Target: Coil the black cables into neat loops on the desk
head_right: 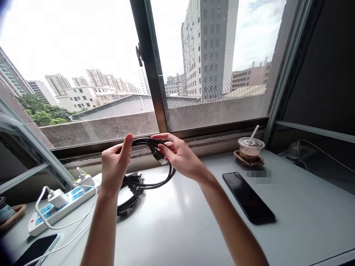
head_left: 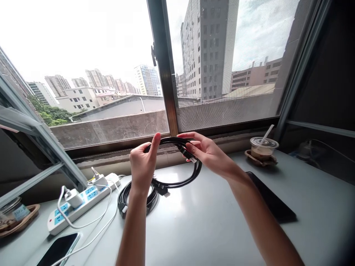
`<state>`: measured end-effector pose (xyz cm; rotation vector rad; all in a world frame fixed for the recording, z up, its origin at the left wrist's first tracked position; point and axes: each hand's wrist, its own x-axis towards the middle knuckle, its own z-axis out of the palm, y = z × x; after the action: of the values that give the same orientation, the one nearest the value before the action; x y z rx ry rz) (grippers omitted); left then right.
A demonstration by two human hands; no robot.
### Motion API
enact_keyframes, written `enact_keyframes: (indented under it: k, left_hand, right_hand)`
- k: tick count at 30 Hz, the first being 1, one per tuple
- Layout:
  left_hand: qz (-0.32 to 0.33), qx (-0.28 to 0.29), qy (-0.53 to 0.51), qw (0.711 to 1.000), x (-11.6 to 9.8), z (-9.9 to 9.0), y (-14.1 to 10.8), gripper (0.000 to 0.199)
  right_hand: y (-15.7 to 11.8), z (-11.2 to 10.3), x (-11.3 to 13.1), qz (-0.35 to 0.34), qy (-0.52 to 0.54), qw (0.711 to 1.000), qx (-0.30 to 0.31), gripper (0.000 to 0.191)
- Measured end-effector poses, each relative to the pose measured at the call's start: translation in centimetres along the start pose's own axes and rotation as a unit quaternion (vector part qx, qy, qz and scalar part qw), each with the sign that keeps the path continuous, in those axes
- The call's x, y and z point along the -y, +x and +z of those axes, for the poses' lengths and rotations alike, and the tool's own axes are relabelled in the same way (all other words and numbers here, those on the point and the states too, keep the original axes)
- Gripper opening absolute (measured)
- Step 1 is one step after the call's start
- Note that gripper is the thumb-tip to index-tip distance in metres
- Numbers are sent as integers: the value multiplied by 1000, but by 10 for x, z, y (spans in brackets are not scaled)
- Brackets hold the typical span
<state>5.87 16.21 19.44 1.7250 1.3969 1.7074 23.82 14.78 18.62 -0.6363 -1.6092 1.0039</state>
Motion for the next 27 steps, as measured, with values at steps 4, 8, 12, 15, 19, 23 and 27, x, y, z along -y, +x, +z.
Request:
enact_keyframes:
  k: [4, 8, 12, 15, 19, 23, 27]
  left_hand:
    - [-18, 156, -75, 985, 3, -2, 3, 40]
    - [-17, 184, -117, 976, 3, -4, 5, 37]
    - [-15, 98, -92, 991, 6, 0, 7, 37]
    - [-26, 70, -72, 995, 13, 6, 9, 39]
    - [-74, 79, -75, 991, 16, 13, 10, 41]
    - [-123, 84, -93, 984, 12, 16, 10, 44]
    - [-137, 80, -80, 984, 14, 21, 12, 44]
  right_hand:
    - [1, -4, 1, 7, 40, 999, 7, 32]
    - [3, -11, -2, -36, 27, 997, 67, 27]
    - [3, -15, -5, -89, -86, 983, 133, 31]
    - [4, -13, -11, -95, -154, 981, 72, 28]
    - [9, -10, -22, -121, -229, 965, -48, 21]
    - [12, -9, -25, -136, -349, 920, -113, 19]
    - [14, -4, -26, -67, -448, 878, -152, 19]
